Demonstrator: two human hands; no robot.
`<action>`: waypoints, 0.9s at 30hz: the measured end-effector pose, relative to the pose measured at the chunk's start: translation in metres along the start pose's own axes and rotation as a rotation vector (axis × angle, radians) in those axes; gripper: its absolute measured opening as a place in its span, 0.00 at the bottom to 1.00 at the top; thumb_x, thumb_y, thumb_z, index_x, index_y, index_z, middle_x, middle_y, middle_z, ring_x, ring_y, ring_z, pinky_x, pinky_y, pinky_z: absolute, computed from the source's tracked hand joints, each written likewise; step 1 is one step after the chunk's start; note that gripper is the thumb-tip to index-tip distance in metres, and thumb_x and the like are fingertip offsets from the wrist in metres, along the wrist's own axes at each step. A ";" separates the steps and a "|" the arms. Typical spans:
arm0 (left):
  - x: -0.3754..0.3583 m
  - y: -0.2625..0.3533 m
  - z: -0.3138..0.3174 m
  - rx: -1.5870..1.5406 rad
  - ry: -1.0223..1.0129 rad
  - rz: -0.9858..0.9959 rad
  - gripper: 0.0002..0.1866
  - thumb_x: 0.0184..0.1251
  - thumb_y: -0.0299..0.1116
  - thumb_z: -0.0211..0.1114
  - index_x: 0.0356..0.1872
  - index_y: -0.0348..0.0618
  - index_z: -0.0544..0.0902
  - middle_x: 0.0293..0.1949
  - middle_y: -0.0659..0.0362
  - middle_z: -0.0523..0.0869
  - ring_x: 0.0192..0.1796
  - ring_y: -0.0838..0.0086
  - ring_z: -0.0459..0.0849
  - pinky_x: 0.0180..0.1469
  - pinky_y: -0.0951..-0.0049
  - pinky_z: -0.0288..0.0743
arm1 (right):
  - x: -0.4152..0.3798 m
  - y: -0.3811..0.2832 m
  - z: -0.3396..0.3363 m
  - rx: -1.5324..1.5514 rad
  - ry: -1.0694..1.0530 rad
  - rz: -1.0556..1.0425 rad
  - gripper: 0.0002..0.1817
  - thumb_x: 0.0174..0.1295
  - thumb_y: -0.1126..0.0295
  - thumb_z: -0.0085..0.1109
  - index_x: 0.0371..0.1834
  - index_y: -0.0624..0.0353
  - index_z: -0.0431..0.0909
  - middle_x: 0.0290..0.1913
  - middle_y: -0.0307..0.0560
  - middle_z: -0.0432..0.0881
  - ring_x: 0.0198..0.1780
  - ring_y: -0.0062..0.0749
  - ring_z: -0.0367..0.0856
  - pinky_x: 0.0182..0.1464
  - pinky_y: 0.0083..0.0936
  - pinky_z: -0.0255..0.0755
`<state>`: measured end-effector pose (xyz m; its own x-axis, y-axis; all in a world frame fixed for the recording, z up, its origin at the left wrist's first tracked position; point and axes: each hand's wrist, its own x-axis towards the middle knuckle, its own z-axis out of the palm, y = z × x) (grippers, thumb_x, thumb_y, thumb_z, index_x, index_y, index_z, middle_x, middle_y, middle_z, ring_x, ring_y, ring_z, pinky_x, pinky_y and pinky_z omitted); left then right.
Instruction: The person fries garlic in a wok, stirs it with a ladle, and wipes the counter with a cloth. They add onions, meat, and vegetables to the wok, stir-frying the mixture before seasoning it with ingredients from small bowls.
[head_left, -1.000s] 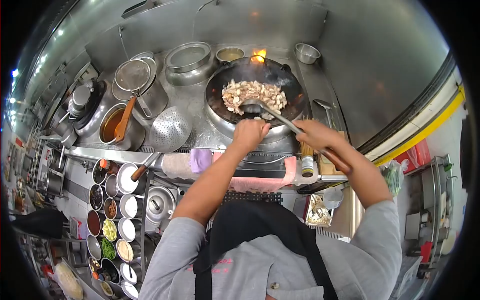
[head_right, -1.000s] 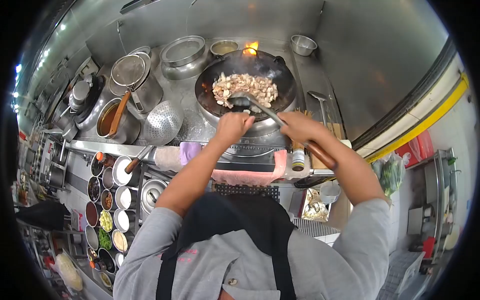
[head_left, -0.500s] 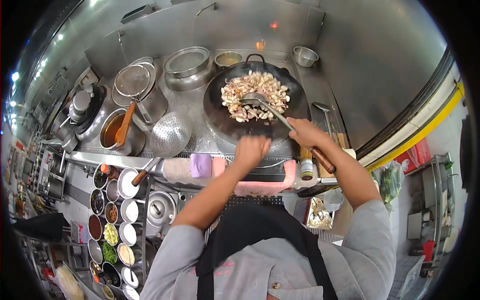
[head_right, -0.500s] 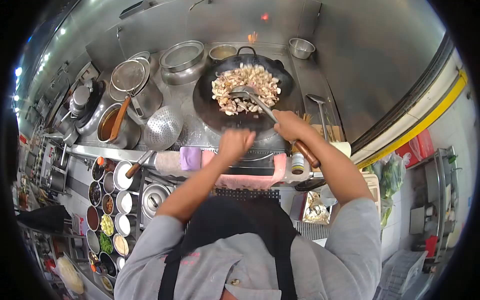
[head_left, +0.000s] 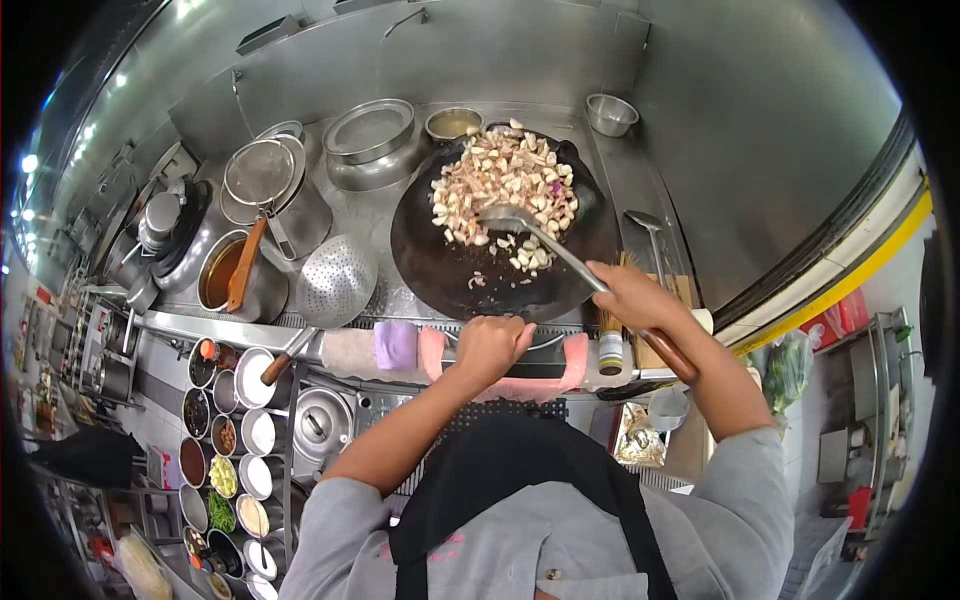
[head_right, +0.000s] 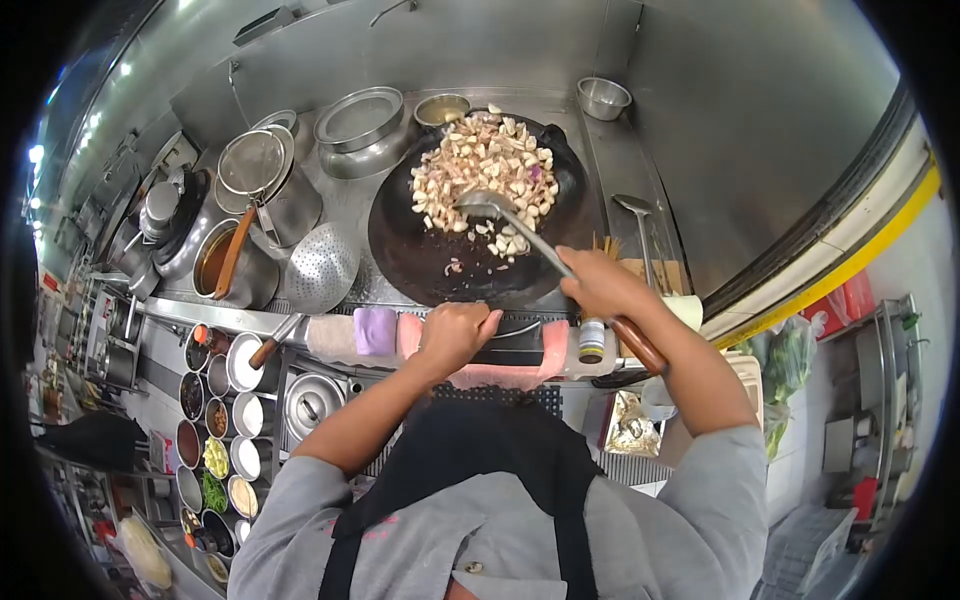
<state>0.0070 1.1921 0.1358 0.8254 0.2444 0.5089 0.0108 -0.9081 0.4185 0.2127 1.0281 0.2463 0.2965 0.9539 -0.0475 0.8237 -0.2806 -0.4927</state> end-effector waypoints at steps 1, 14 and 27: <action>0.012 -0.002 -0.003 0.084 0.028 0.025 0.19 0.67 0.44 0.64 0.18 0.45 0.78 0.20 0.51 0.83 0.25 0.54 0.83 0.30 0.53 0.76 | -0.013 -0.016 -0.017 0.038 -0.066 0.028 0.28 0.62 0.67 0.57 0.64 0.70 0.69 0.45 0.69 0.83 0.49 0.64 0.81 0.55 0.45 0.74; 0.038 -0.019 0.021 0.104 0.053 -0.007 0.16 0.65 0.40 0.65 0.20 0.45 0.79 0.22 0.53 0.83 0.27 0.55 0.82 0.36 0.54 0.74 | 0.000 0.030 0.002 0.045 0.071 -0.023 0.22 0.61 0.68 0.56 0.57 0.68 0.71 0.46 0.71 0.81 0.51 0.67 0.79 0.53 0.50 0.72; 0.087 -0.086 0.081 0.101 0.067 -0.023 0.18 0.71 0.43 0.61 0.22 0.44 0.78 0.25 0.52 0.83 0.33 0.53 0.82 0.42 0.52 0.70 | 0.027 0.100 0.047 0.765 0.279 0.363 0.32 0.66 0.72 0.54 0.74 0.68 0.61 0.23 0.41 0.73 0.15 0.22 0.70 0.14 0.26 0.66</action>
<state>0.1235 1.2638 0.0835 0.7847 0.2844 0.5508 0.0887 -0.9309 0.3544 0.2803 1.0306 0.1549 0.6656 0.7311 -0.1496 0.1372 -0.3170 -0.9384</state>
